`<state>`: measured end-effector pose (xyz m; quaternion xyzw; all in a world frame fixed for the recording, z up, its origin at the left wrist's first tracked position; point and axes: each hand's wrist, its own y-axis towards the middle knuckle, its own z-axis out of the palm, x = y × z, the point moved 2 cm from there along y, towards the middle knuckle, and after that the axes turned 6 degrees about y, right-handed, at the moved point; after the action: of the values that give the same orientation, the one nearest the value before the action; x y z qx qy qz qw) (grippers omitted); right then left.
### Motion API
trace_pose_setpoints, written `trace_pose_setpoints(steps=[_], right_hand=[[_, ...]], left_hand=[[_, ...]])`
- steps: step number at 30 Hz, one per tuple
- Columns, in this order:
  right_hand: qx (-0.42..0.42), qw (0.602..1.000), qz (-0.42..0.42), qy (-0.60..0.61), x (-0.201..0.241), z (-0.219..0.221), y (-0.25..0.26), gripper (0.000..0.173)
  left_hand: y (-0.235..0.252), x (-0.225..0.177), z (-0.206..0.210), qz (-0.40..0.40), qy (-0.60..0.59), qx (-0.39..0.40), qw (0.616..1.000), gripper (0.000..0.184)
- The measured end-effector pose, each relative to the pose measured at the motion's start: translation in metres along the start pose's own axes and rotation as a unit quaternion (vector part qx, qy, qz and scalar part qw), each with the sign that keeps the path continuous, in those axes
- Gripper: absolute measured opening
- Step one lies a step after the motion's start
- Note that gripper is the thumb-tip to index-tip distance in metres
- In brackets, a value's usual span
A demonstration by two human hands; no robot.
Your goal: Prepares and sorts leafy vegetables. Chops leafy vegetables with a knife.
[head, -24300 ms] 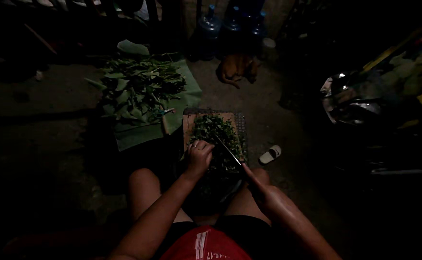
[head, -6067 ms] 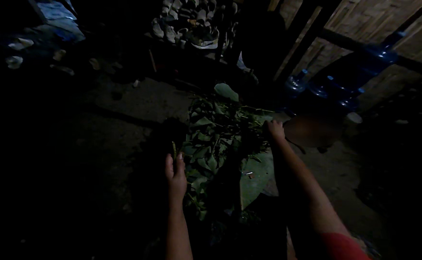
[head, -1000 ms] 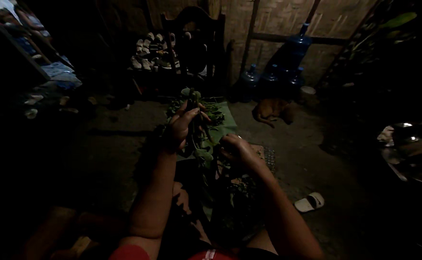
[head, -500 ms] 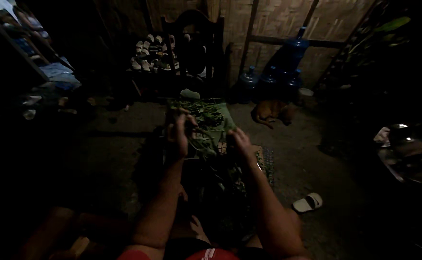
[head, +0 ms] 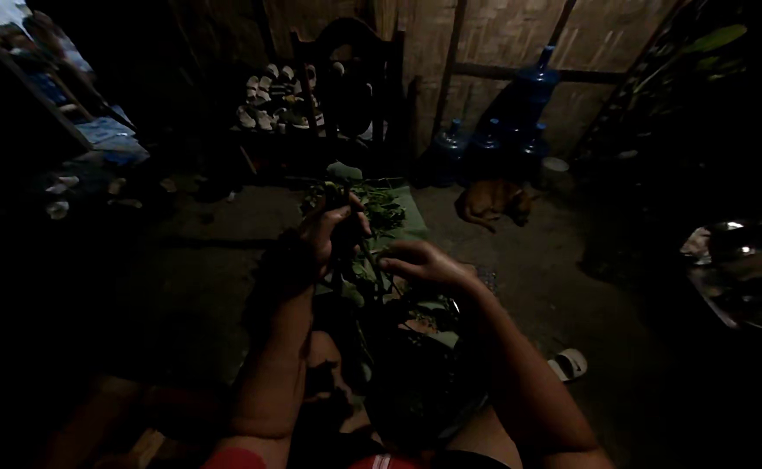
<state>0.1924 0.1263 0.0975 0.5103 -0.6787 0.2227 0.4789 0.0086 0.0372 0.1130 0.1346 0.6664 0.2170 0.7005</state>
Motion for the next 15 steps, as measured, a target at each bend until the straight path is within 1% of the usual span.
trace_pose_setpoints(steps=[2,4,6,8,11,13,15], right_hand=[[0.023,0.999,0.015,0.029,0.0,0.005,-0.004,0.021],[0.015,0.999,0.022,0.035,-0.003,0.008,-0.009,0.018],[-0.008,1.0,0.029,0.005,-0.009,0.01,-0.009,0.018],[-0.052,0.998,0.045,-0.009,-0.019,0.013,-0.007,0.02],[-0.138,0.987,0.076,0.031,-0.037,0.018,0.0,0.022],[-0.214,0.968,0.1,0.082,-0.049,0.018,0.003,0.024],[-0.298,0.939,0.119,0.126,-0.067,0.008,0.001,0.031]], left_hand=[[0.0,0.005,0.001,-0.004,-0.007,-0.005,1.0,0.03],[-0.001,0.007,0.003,-0.023,-0.002,-0.006,1.0,0.03],[-0.003,0.01,0.005,-0.019,0.009,-0.001,1.0,0.028],[-0.004,0.015,0.006,-0.014,0.017,-0.01,1.0,0.026],[-0.01,0.02,0.013,-0.02,0.05,-0.035,0.998,0.025],[-0.015,0.023,0.019,-0.018,0.07,-0.05,0.996,0.024],[-0.018,0.018,0.018,-0.001,0.068,-0.073,0.995,0.024]])
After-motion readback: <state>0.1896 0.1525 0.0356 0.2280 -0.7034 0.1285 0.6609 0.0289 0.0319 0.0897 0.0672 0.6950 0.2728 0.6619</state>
